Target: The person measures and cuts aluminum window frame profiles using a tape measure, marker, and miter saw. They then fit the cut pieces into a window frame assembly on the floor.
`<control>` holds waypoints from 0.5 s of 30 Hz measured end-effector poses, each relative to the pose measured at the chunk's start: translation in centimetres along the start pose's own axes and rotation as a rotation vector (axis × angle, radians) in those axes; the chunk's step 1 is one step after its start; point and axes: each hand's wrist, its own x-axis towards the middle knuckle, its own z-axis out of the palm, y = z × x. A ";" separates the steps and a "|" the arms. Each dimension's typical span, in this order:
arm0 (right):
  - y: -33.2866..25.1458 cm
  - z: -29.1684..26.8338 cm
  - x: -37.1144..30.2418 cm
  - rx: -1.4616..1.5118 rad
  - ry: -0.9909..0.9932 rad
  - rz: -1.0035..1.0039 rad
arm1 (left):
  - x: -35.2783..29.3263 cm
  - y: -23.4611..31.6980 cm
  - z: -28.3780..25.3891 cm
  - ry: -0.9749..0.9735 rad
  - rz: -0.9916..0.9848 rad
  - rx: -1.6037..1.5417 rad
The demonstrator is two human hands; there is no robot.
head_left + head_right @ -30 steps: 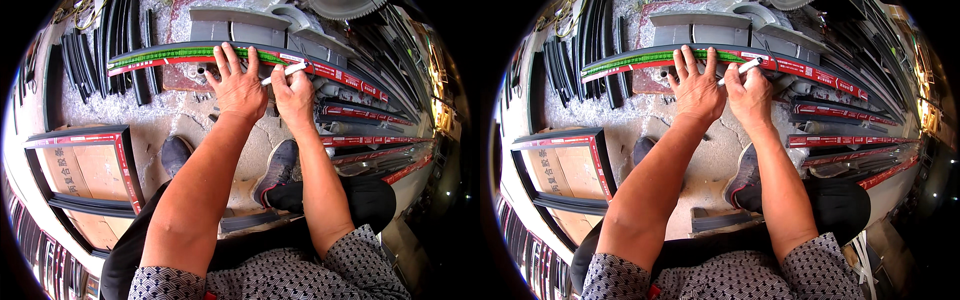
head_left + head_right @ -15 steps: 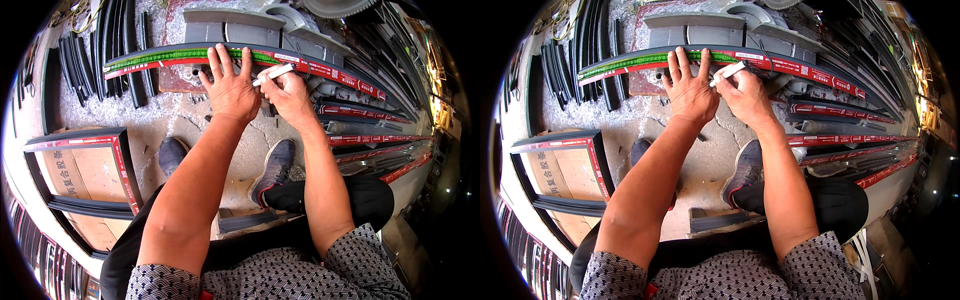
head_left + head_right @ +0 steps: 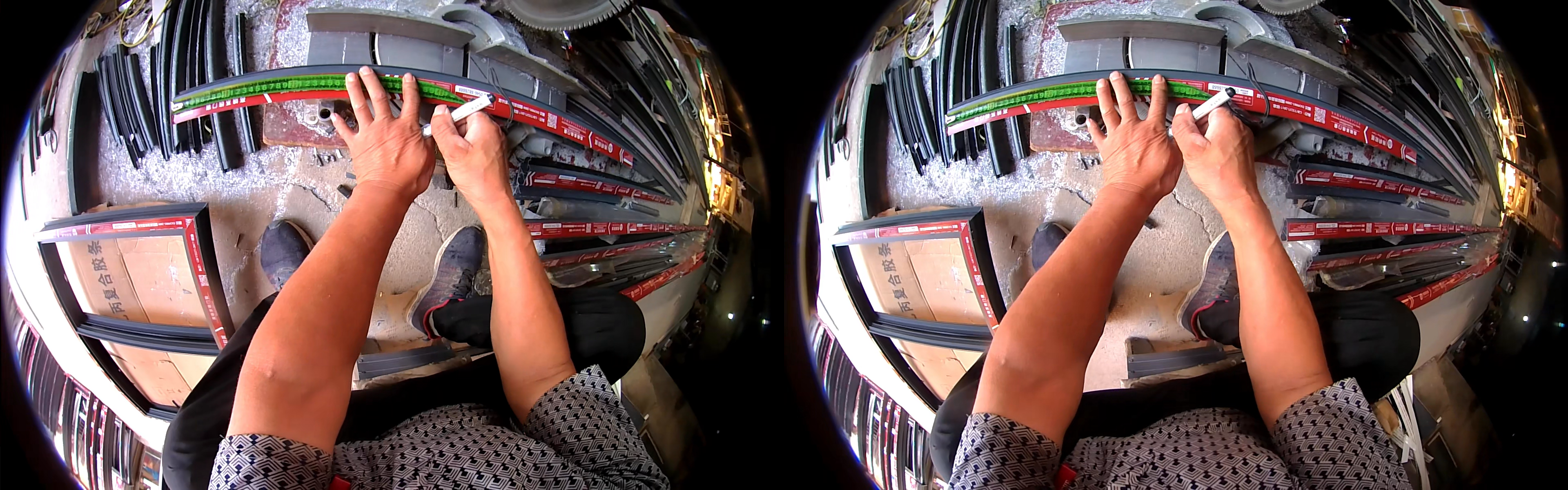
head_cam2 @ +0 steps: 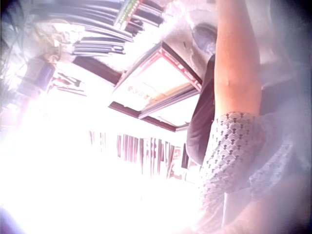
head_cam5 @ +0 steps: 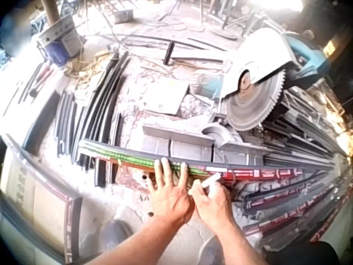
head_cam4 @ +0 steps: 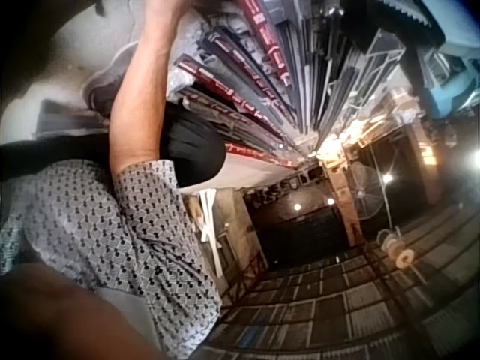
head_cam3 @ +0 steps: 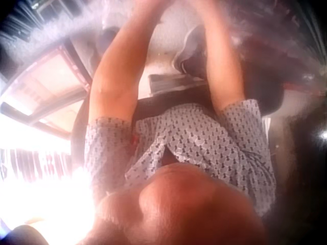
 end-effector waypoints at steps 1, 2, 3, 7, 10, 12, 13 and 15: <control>0.8 -0.3 0.3 0.064 -0.042 -0.061 | 0.1 0.2 -0.1 -0.002 0.005 -0.008; 2.1 -0.5 0.9 0.131 -0.086 -0.122 | 0.1 0.3 -0.1 -0.004 0.014 -0.012; 3.5 -0.9 1.2 0.197 -0.129 -0.183 | 0.0 0.3 -0.1 -0.006 0.023 -0.018; 2.5 -1.9 1.4 0.173 -0.298 -0.165 | -0.2 -0.3 -0.3 -0.021 0.009 -0.015; 2.3 -2.0 1.6 0.113 -0.100 -0.037 | -0.2 -0.2 -0.3 -0.027 0.024 -0.012; 0.8 -3.8 1.8 0.258 0.070 0.165 | -0.2 -0.6 -0.6 -0.035 0.035 -0.004; 1.3 -5.3 2.4 0.325 0.130 0.120 | -0.2 -0.5 -0.6 -0.040 0.050 -0.011; 0.7 -6.5 3.3 0.337 0.060 -0.060 | -0.4 -0.7 -0.8 -0.052 0.049 -0.011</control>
